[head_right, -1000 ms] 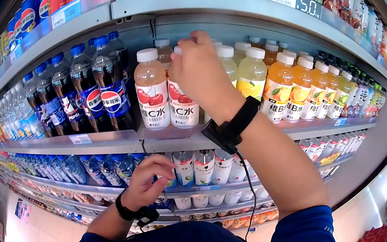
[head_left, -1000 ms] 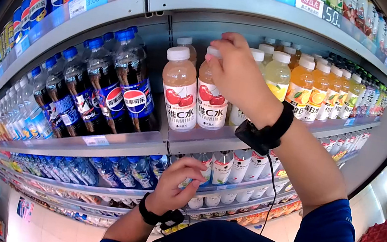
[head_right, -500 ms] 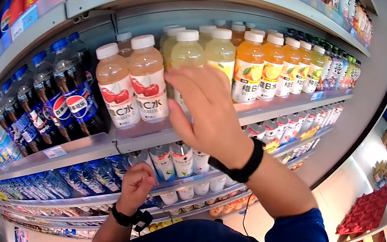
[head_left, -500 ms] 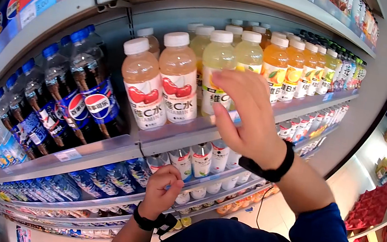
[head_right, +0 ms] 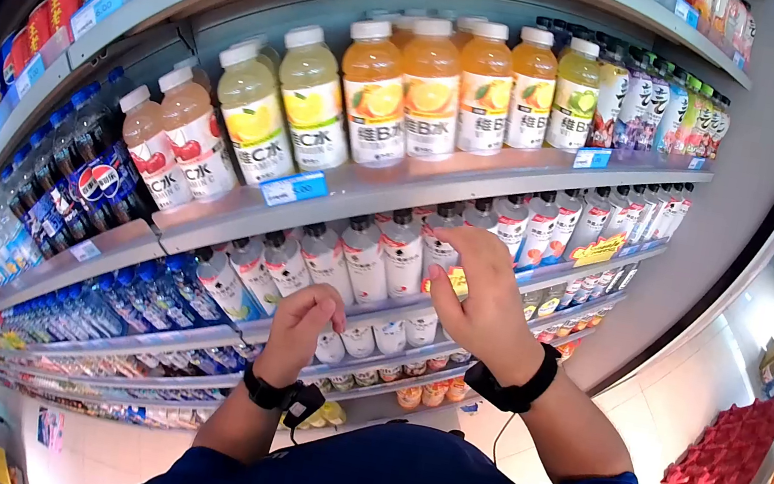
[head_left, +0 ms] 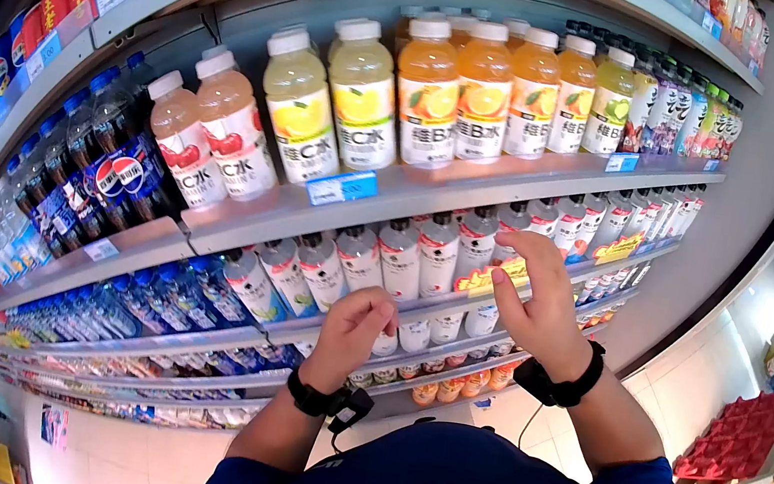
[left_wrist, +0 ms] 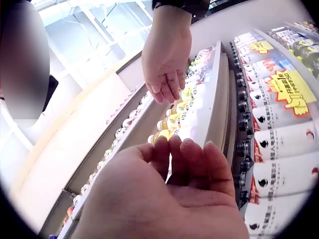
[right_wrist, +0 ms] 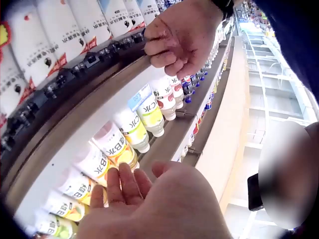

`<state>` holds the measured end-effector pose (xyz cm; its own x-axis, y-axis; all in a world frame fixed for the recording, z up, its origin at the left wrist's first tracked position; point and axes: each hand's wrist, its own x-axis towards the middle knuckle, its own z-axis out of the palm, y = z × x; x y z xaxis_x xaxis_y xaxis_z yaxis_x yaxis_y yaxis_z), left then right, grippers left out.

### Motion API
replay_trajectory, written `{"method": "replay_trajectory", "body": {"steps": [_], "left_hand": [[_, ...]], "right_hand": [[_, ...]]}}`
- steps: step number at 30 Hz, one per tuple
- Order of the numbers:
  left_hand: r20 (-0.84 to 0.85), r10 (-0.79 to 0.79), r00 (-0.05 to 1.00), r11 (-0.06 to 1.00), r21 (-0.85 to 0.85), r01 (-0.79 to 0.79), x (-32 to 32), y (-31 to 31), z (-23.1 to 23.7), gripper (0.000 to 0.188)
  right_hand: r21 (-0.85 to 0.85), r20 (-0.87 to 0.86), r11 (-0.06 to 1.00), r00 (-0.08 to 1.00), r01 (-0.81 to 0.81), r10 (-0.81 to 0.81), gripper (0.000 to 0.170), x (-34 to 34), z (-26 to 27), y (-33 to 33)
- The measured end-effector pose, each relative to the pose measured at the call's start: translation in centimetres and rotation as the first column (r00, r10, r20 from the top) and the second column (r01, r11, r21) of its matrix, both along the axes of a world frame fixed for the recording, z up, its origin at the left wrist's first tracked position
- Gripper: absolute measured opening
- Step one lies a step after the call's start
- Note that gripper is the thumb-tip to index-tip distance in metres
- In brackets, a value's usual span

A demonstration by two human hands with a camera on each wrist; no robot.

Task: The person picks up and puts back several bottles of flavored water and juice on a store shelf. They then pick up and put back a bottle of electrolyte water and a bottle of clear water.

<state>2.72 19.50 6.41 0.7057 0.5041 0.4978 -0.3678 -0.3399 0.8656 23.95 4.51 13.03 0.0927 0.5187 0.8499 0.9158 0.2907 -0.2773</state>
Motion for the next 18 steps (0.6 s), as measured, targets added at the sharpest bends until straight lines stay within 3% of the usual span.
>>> {"method": "replay_trajectory", "body": {"steps": [1, 2, 5, 11, 13, 15, 18], "left_hand": [[0.003, -0.006, 1.000, 0.992, -0.130, 0.006, 1.2, -1.3, 0.2, 0.018], [0.004, -0.016, 1.000, 0.988, -0.155, 0.016, 2.1, -1.9, 0.2, 0.009], [0.078, 0.051, 0.996, 0.949, -0.313, -0.024, 4.1, -3.8, 0.7, 0.012], [-0.027, 0.258, 0.966, 0.927, -0.276, -0.255, 3.4, -5.9, 3.1, 0.025], [0.031, 0.319, 0.947, 0.899, -0.326, -0.292, 2.7, -6.1, 4.2, 0.027], [0.023, 0.326, 0.945, 0.900, -0.312, -0.303, 1.7, -5.4, 4.7, 0.030], [0.088, 0.323, 0.942, 0.886, -0.379, -0.268, 0.4, -4.0, 5.9, 0.027]], "right_hand": [[-0.008, -0.007, 1.000, 1.000, -0.014, 0.014, 0.036, 0.9, 0.0, -1.0], [-0.039, -0.051, 0.998, 0.998, -0.051, 0.049, 0.037, 1.7, -0.1, -1.9], [-0.114, -0.132, 0.984, 0.984, -0.137, 0.122, 0.038, 4.2, -0.5, -3.7], [-0.022, -0.324, 0.959, 0.909, -0.283, 0.261, 0.038, 6.7, 0.1, -3.4], [0.011, -0.332, 0.954, 0.899, -0.301, 0.287, 0.040, 6.9, 1.2, -2.3], [0.055, -0.296, 0.963, 0.916, -0.266, 0.270, 0.041, 6.6, 2.9, -0.9], [0.174, -0.039, 0.965, 0.978, -0.195, 0.205, 0.042, 6.6, 6.2, 3.0]]}}
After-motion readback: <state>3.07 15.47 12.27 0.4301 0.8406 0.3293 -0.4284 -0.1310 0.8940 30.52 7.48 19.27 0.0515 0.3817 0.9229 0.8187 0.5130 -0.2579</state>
